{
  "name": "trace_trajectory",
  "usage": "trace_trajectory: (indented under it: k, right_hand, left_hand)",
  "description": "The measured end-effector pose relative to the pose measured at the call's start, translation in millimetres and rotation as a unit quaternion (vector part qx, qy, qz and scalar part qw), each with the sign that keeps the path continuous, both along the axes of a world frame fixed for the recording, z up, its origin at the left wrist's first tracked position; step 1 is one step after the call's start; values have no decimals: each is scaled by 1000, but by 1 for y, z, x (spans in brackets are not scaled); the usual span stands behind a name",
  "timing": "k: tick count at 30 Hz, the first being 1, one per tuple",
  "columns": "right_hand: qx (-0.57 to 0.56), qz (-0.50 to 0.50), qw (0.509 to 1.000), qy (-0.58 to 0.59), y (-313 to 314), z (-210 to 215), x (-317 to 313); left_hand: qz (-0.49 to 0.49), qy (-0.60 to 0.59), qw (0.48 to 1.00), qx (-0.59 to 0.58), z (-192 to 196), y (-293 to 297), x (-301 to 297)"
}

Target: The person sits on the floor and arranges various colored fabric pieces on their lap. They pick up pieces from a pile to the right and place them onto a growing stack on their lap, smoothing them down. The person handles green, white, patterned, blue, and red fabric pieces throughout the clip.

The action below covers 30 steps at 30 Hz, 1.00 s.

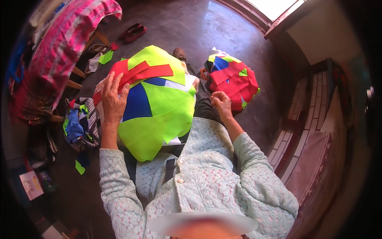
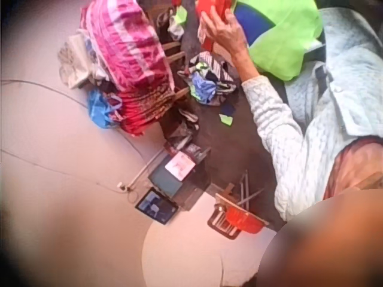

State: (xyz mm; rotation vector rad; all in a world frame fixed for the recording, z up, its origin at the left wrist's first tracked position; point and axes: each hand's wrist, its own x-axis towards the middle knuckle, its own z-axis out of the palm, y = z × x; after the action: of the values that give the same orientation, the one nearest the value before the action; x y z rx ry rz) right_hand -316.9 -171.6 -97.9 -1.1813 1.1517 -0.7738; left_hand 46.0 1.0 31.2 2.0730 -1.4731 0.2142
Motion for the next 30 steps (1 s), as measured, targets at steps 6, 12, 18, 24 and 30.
trace_trajectory:
  k: [6,12,18,24,30]
  right_hand:
    - [6,20,1000,8,21,-51,-26]
    - [-120,-8,986,119,-8,-32,-15]
    - [-360,-10,854,374,-66,-29,4]
    - [-408,31,783,468,-82,-63,17]
    - [-278,-76,926,244,-100,-69,4]
  left_hand:
    - [39,-71,991,102,-26,-10,-12]
    - [33,-61,992,102,-23,-11,-12]
    - [36,-58,993,97,-20,-10,-14]
    - [40,-57,993,96,-20,-11,-15]
    - [44,-60,993,92,-22,-10,-15]
